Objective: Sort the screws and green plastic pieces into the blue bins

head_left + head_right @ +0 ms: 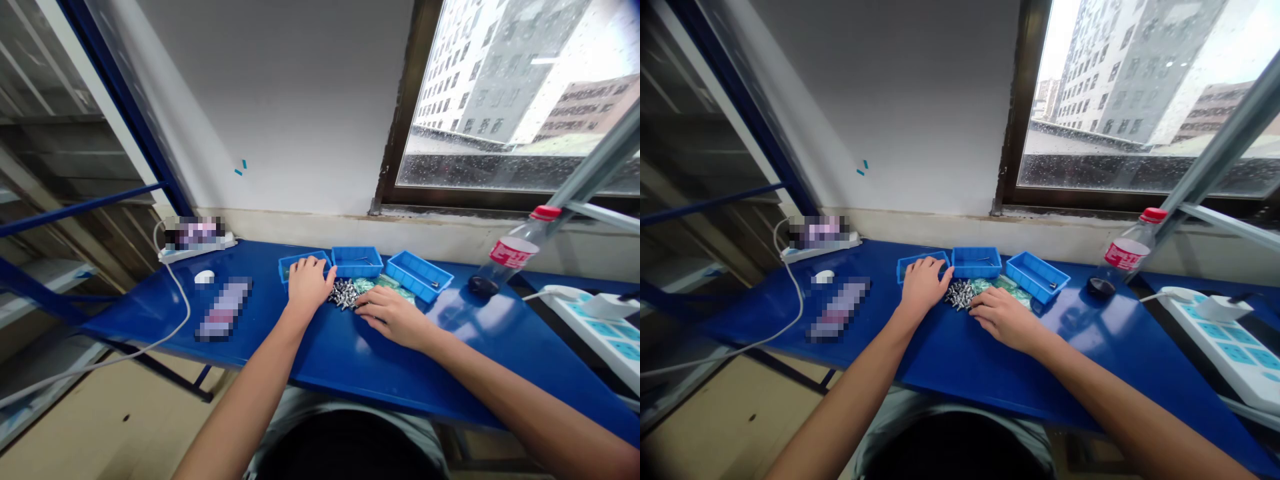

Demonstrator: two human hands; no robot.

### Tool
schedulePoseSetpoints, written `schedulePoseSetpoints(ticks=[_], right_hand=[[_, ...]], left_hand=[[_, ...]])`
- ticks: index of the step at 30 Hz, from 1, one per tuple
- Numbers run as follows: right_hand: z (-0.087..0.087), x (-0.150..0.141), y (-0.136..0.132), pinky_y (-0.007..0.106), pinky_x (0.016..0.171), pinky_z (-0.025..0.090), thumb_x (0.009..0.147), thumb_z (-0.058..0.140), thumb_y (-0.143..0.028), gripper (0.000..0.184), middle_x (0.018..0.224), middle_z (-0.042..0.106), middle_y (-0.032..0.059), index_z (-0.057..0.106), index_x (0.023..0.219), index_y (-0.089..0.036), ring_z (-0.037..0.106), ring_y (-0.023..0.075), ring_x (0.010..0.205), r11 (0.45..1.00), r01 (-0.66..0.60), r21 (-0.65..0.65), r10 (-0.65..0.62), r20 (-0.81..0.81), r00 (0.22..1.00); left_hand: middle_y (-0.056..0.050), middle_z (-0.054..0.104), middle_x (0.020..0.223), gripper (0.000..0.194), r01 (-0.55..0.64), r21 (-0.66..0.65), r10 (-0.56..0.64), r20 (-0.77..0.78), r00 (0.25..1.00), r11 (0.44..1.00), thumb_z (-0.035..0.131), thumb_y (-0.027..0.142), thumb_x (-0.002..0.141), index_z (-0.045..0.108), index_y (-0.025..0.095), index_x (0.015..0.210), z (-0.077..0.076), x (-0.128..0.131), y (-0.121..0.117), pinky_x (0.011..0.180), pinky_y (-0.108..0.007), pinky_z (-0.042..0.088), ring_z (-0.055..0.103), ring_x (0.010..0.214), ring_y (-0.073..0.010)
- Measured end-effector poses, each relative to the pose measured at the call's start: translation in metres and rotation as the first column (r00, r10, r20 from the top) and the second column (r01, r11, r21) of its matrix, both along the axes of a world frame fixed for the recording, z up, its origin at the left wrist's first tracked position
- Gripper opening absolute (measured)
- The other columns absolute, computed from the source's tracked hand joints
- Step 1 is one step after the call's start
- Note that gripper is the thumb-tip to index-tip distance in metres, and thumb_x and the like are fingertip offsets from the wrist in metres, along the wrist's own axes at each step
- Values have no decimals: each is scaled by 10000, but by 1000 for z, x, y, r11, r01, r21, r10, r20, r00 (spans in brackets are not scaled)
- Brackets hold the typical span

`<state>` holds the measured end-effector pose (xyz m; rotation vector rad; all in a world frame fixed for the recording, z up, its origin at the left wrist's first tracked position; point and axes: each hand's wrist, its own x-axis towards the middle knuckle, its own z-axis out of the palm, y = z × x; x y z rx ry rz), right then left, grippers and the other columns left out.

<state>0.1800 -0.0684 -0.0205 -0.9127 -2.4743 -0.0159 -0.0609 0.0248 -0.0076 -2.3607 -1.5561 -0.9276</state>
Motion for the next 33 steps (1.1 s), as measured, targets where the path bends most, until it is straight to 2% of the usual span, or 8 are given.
schedulePoseSetpoints(ticks=[8,13,15,18,21,23,27,33], right_hand=[[-3,-4,-1,522,990,572,1037,556,-152,282,1262,731,118,718,1252,-234,668,296,1145,999,0,43,-1,12,1000],[-3,-7,0,535,1004,571,1025,538,-121,321,1261,725,122,701,1277,-234,660,303,1176,999,-12,47,12,4,1000],[-3,-8,0,521,989,578,1029,520,-117,329,1225,727,119,691,1283,-237,668,296,1155,999,-23,40,23,-6,1000],[-3,-9,0,499,968,585,1035,506,-115,324,1168,725,118,689,1275,-235,675,287,1115,999,-29,40,29,-10,1000],[-5,-11,0,496,951,587,1027,525,-122,303,1122,715,123,698,1252,-226,671,287,1058,999,-8,49,8,5,1000],[-6,-12,1,497,944,585,1022,528,-120,293,1102,707,127,704,1236,-214,662,291,1039,999,7,54,-8,17,1000],[-8,-12,3,471,938,576,1018,510,-100,288,1045,709,113,724,1172,-213,657,280,1029,998,-24,61,23,23,999],[-4,-12,3,443,877,564,1042,489,-121,259,980,723,101,721,1116,-208,654,262,952,993,-51,102,44,71,997]], left_hand=[[-180,675,1114,488,-57,57,59,-35,998,997,546,596,1014,814,191,968,-2,3,-5,991,-550,423,563,1089,-370],[-180,666,1252,407,-17,77,13,45,999,997,557,530,1026,796,201,1035,2,3,-5,1079,-603,394,535,1209,-398],[-164,658,1308,339,38,95,-46,87,995,995,561,467,1036,779,213,1088,6,4,-6,1110,-591,400,515,1275,-388],[-128,663,1303,264,216,107,-231,163,959,971,551,365,1051,758,219,1127,11,9,-8,1146,-517,435,523,1307,-327],[-114,672,1253,242,414,105,-427,208,880,904,534,297,1059,749,201,1115,12,17,-14,1154,-462,462,554,1272,-277],[-109,681,1223,231,507,88,-513,212,832,858,536,276,1058,751,196,1090,10,24,-17,1133,-448,480,574,1229,-263],[-109,691,1183,224,585,47,-579,228,783,809,545,259,1052,758,189,1043,5,32,-21,1094,-439,499,599,1173,-254],[-100,708,1136,219,591,20,-572,276,772,807,544,256,1050,754,194,1037,3,32,-19,1074,-442,506,620,1134,-253]])
